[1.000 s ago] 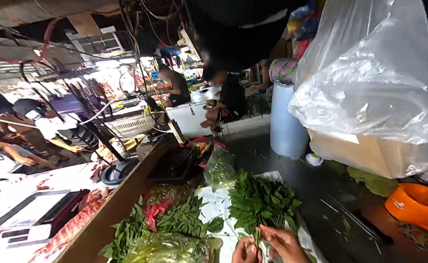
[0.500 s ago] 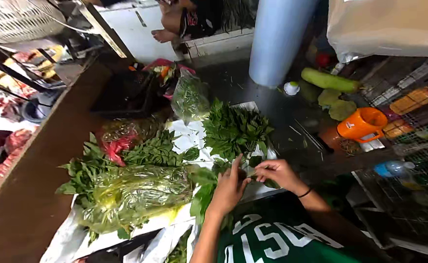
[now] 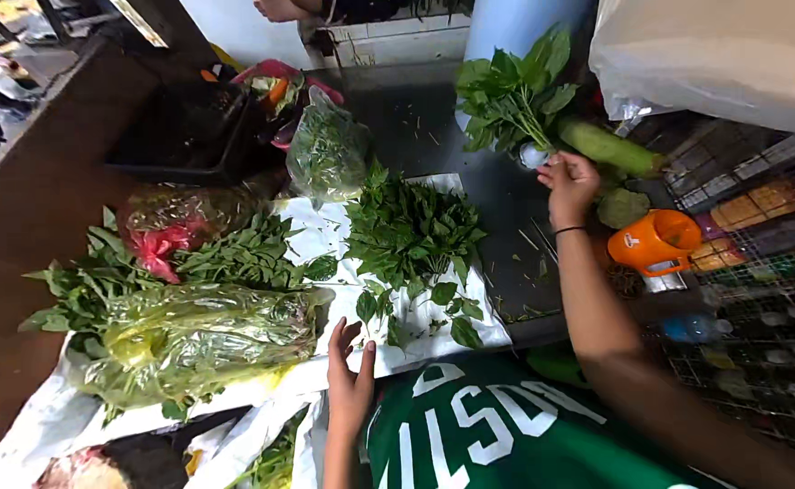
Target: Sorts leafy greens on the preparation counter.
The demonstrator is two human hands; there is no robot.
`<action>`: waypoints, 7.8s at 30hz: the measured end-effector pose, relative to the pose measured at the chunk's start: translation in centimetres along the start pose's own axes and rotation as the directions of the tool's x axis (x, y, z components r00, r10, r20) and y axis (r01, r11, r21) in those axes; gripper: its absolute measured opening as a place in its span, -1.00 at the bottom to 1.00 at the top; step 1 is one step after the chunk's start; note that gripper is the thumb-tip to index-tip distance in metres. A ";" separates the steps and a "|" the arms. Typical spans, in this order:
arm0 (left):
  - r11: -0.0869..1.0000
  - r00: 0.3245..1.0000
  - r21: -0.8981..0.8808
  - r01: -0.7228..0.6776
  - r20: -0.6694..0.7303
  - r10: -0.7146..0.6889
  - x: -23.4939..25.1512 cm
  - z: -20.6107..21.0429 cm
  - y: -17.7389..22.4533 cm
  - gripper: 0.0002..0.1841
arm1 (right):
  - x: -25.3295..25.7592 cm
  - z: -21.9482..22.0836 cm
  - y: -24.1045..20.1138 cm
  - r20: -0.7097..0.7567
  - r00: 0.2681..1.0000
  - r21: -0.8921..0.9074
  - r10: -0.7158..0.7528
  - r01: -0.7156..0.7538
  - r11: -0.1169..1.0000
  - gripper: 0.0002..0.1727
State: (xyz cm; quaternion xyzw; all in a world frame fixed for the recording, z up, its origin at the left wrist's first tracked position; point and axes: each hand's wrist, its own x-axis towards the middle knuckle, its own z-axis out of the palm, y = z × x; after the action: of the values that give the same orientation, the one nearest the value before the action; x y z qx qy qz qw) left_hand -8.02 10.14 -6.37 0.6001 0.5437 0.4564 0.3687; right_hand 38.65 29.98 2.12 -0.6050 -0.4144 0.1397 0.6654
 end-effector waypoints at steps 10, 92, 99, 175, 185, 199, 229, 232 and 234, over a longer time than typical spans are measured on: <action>0.959 0.976 -0.207 0.193 -0.061 -0.210 -3.4 4.8 0.5 -0.60 | -21.0 -1.5 7.1 0.561 0.722 -0.475 0.404 -0.118 0.872 -0.69; 0.862 0.880 -0.246 0.443 0.301 -0.366 3.9 -0.9 2.5 -0.73 | -21.9 11.3 -2.3 0.753 0.570 -0.420 0.328 0.032 0.907 -0.66; 0.917 0.957 -0.302 0.262 0.203 -0.207 6.8 2.6 5.2 -0.67 | -26.8 9.0 -4.8 0.615 0.775 -0.190 0.146 -0.034 0.981 -0.62; 0.464 0.796 -0.688 0.557 0.284 -0.535 2.2 3.1 -1.0 -0.65 | -32.4 9.9 -5.6 0.879 0.396 -0.331 0.265 0.106 0.938 -0.75; 0.235 0.754 -0.810 0.537 0.335 -0.565 -1.2 -1.9 -0.2 -0.69 | -23.9 16.0 5.6 0.691 0.525 -0.692 0.497 0.284 0.663 -0.60; 0.267 0.759 -0.859 0.436 0.192 -0.622 0.9 -2.8 -0.3 -0.42 | -24.8 10.8 -2.7 0.775 0.477 -0.326 0.414 -0.260 0.909 -0.66; 0.550 0.781 -0.624 0.556 0.165 -0.602 2.8 -0.1 1.1 -0.58 | -32.4 12.4 -7.7 0.976 0.215 -0.118 0.023 0.442 0.889 -0.78; 0.534 0.784 -0.656 0.533 0.146 -0.603 2.9 -0.6 0.7 -0.61 | -32.1 11.9 -7.3 0.988 0.150 -0.026 -0.043 0.431 0.902 -0.81; 0.529 0.789 -0.680 0.508 0.121 -0.602 2.9 -1.4 0.3 -0.62 | -31.8 11.2 -6.4 0.999 0.049 -0.028 0.011 0.377 0.926 -0.83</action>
State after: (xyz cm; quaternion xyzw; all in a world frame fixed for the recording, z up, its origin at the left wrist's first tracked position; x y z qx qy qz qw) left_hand -9.31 12.87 -5.17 0.1858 0.5216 0.5183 0.6517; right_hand 8.93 14.38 -4.95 -0.3767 -0.8430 0.3636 0.1232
